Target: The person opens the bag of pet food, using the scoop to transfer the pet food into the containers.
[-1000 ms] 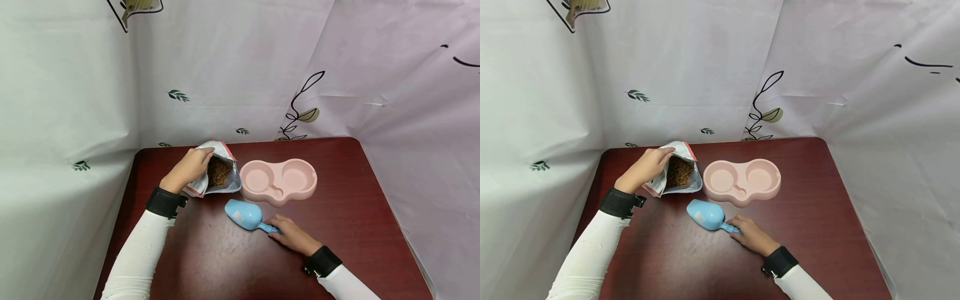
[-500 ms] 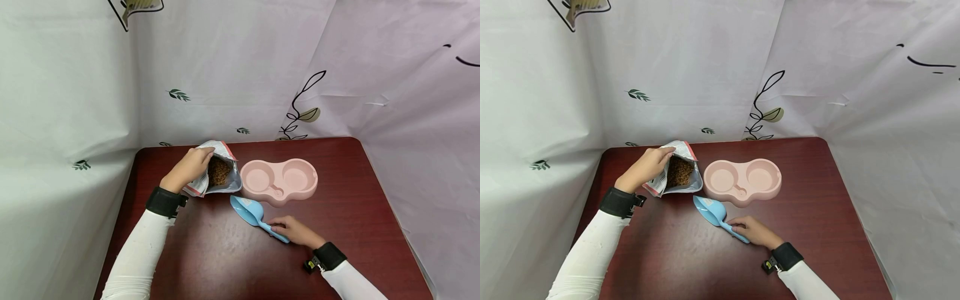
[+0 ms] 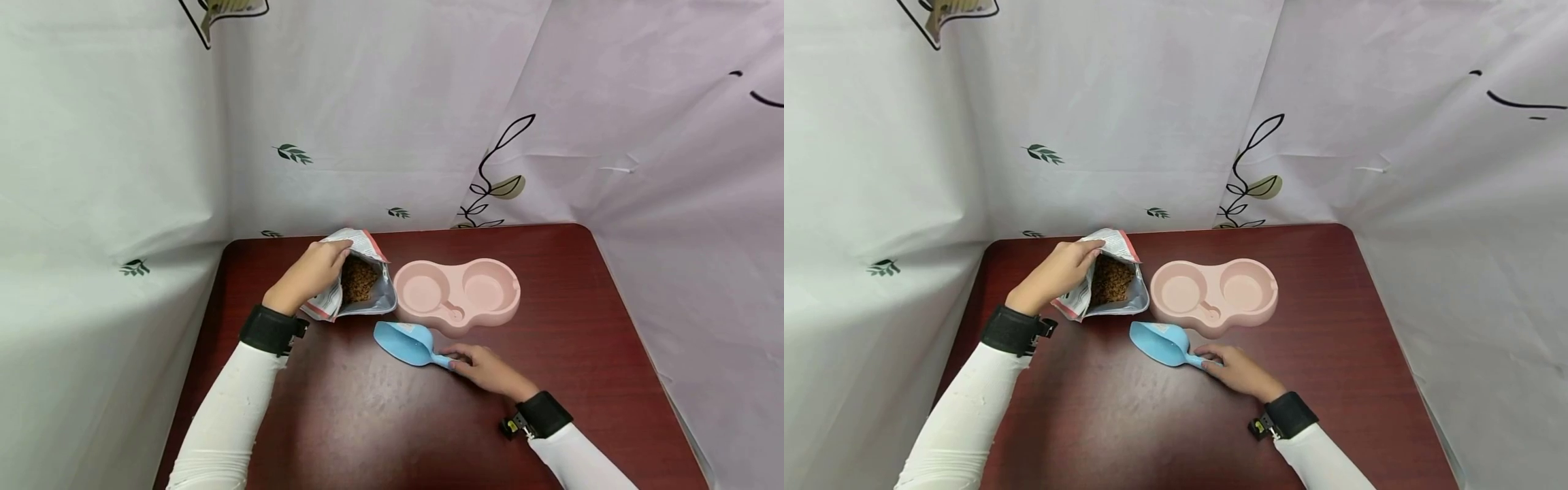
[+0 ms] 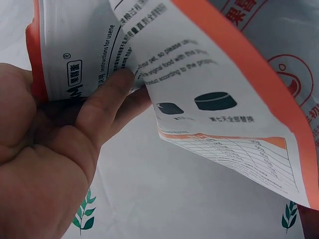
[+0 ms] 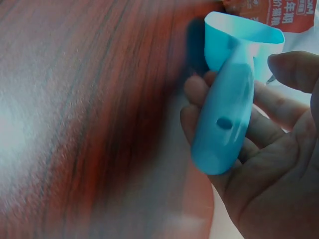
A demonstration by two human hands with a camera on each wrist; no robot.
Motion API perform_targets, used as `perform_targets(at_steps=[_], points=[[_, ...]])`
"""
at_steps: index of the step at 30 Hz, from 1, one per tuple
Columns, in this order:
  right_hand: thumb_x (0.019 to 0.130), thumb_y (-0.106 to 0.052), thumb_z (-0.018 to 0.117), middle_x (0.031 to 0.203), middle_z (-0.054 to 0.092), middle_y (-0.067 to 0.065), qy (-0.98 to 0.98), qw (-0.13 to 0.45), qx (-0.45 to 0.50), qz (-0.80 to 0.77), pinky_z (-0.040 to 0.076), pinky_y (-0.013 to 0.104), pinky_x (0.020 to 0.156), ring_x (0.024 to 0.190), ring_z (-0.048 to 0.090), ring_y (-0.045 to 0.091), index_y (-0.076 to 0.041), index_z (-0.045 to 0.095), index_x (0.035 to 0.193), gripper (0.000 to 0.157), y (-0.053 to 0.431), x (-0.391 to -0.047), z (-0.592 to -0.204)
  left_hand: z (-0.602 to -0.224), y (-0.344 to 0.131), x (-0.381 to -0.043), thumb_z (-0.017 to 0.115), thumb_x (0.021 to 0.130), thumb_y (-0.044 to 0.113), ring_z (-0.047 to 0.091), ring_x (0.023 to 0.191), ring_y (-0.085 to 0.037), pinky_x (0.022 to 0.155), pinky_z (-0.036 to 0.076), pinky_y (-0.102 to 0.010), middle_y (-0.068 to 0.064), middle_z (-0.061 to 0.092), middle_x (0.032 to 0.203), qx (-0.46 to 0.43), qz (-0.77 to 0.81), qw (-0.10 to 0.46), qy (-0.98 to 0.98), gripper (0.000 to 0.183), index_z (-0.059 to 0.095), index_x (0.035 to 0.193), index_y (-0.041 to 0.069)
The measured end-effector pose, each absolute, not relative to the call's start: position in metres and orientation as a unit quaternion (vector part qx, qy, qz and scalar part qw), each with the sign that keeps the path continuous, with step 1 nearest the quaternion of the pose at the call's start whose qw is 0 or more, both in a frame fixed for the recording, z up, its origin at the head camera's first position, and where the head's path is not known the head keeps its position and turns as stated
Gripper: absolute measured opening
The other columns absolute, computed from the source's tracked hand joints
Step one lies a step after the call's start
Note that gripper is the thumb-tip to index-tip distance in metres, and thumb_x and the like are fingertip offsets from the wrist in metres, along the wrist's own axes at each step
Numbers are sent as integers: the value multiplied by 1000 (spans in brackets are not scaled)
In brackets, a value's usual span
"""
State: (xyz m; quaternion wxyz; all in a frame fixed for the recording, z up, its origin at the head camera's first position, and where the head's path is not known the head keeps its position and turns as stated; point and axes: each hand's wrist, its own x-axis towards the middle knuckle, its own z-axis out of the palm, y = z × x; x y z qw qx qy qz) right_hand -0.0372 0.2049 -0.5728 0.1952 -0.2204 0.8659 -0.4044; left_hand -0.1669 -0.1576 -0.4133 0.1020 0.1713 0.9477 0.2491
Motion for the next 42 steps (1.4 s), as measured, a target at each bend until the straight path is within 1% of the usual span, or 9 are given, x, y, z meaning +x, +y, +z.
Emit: perform_targets(at_steps=[3,7,13,18,21,25,32,39,42], points=[[101,-20,66,126,73,0,875,181,-216,-394,55,32,91,109,69,12,-12,68,133,33,204,-35,-569,-413,-158,-167,47,110,17,56,136,-35,108,48,-52,-20,58,147,172,250,102,948,41,55,146,-1],[101,-13,66,127,72,10,862,178,-220,-420,58,33,89,110,73,22,-6,65,134,34,203,-33,-567,-414,-158,-167,46,111,18,56,136,-35,108,48,-52,-20,58,147,173,249,102,948,41,54,146,-2],[93,-11,76,125,69,12,908,52,-255,-328,55,45,92,114,67,27,-4,67,128,37,202,-28,-565,-416,-159,-168,47,110,16,55,137,-35,108,48,-53,-20,57,148,173,252,104,946,41,53,147,-1],[84,-21,85,113,68,7,923,-12,-303,-237,54,47,84,102,65,25,-6,69,120,42,192,-22,-570,-417,-160,-167,47,110,15,55,137,-35,108,48,-53,-21,57,147,176,250,99,947,41,54,147,-2],[86,-23,85,105,65,3,919,-12,-337,-202,54,41,77,92,62,20,-9,70,115,36,186,-18,-578,-417,-161,-167,47,110,15,56,136,-35,108,48,-53,-21,58,147,179,249,98,947,41,54,147,-2],[89,-14,81,98,62,0,913,-12,-354,-204,54,34,76,87,60,16,-11,70,110,24,182,-13,-587,-417,-160,-167,47,110,15,56,136,-35,108,48,-52,-20,58,146,185,246,98,946,40,54,146,-1],[91,-9,76,99,63,1,911,-28,-344,-227,55,36,79,90,61,17,-8,67,110,21,179,-13,-588,-417,-160,-167,47,110,17,55,138,-34,110,47,-52,-19,59,147,185,240,98,948,41,55,146,-1],[97,-8,70,102,64,0,916,23,-318,-244,55,37,84,96,62,16,-9,65,112,16,177,-13,-587,-416,-159,-166,48,110,16,55,137,-34,108,48,-52,-20,58,147,182,248,103,946,41,54,147,-1],[98,-7,67,96,60,-4,912,45,-304,-270,54,33,78,89,60,12,-11,62,109,13,177,-14,-587,-416,-158,-166,47,110,16,55,137,-35,108,48,-52,-20,58,147,182,246,103,947,41,54,147,-1]])
